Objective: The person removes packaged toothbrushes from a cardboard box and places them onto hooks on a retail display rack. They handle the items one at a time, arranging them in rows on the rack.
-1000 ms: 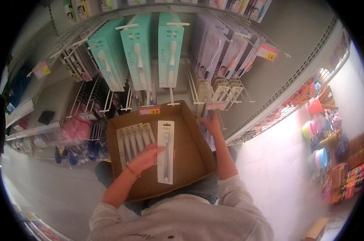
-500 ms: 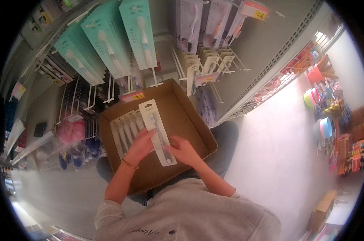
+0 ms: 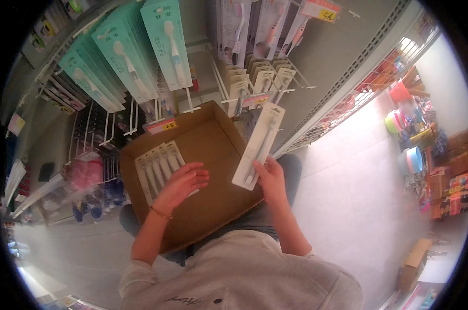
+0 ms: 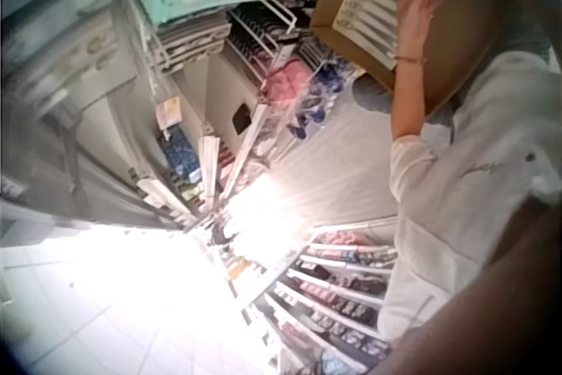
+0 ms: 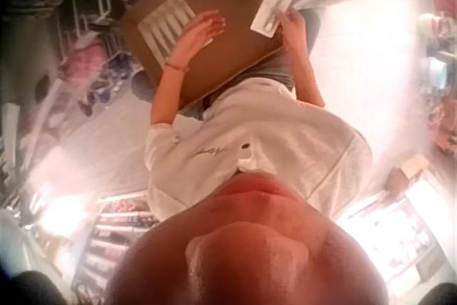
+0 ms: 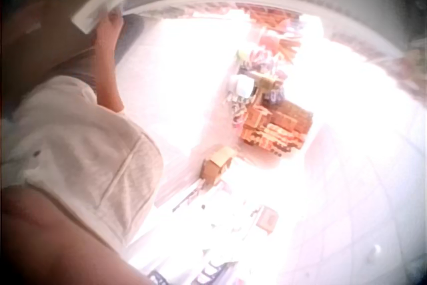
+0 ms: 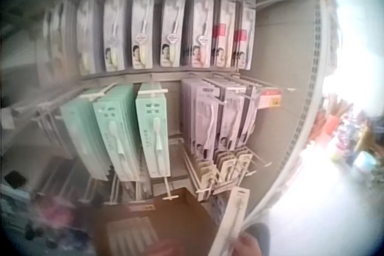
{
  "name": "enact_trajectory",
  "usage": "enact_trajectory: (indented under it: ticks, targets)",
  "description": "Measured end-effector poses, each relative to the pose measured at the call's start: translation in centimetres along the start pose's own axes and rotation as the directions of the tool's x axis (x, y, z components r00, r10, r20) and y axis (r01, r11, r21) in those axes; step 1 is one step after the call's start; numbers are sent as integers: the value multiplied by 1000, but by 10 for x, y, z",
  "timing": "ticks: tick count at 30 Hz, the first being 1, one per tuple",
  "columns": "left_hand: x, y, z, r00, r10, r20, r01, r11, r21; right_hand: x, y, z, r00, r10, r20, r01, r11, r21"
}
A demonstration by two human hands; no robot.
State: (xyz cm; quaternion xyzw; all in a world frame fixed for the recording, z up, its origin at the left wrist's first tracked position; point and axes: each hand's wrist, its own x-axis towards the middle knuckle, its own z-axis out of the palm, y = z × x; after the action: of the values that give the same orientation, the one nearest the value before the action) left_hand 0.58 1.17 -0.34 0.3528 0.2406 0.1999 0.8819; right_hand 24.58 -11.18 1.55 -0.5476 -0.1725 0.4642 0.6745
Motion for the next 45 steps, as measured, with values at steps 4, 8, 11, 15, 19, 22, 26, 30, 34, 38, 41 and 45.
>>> enact_trajectory:
  ticks: [4, 8, 11, 15, 19, 22, 26, 30, 34, 38, 41, 45]
  targets:
    - [3, 1, 1, 1000, -18, 4, 18, 1000, 14, 19, -15, -26, 998, -61, -24, 56, 984, -170]
    - [2, 0, 0, 1000, -16, 5, 16, 1000, -2, 35, -21, -35, 996, -82, 23, 85, 967, -240]
    - [1, -1, -3, 1000, -14, 16, 14, 1000, -2, 39, -16, -41, 998, -69, 12, 70, 963, -262]
    - [1, -2, -2, 1000, -13, -16, 14, 999, 30, 33, -5, -54, 997, -80, -3, 76, 961, -266]
    - [-1, -1, -2, 1000, -7, 3, 6, 996, 85, 33, -14, -56, 996, -92, 8, 89, 933, -349]
    - [-2, 0, 0, 1000, -12, -11, 13, 995, 95, 45, -22, -59, 992, -119, 43, 125, 883, -451]
    - [-2, 2, 4, 1000, -8, -25, 11, 995, 100, 80, -16, -76, 970, -242, 23, 221, 842, -492]
    - [-1, 0, 0, 1000, 0, -27, 5, 981, 193, 107, 0, -92, 955, -294, 29, 265, 810, -523]
    - [6, -5, -14, 999, 46, 16, -48, 889, 455, 146, 29, -123, 927, -374, 31, 248, 547, -799]
    - [1, -19, -33, 979, 205, -2, -98, 477, 873, 155, 34, -93, 744, -658, 119, 370, 257, -893]
    - [-3, -28, -39, 940, 318, 125, -146, 44, 988, 190, 41, -97, 733, -657, 177, 434, 252, -865]
    - [-2, -33, -42, 991, 133, 32, -19, -99, 995, 222, 32, -119, 861, -427, 276, 437, 344, -831]
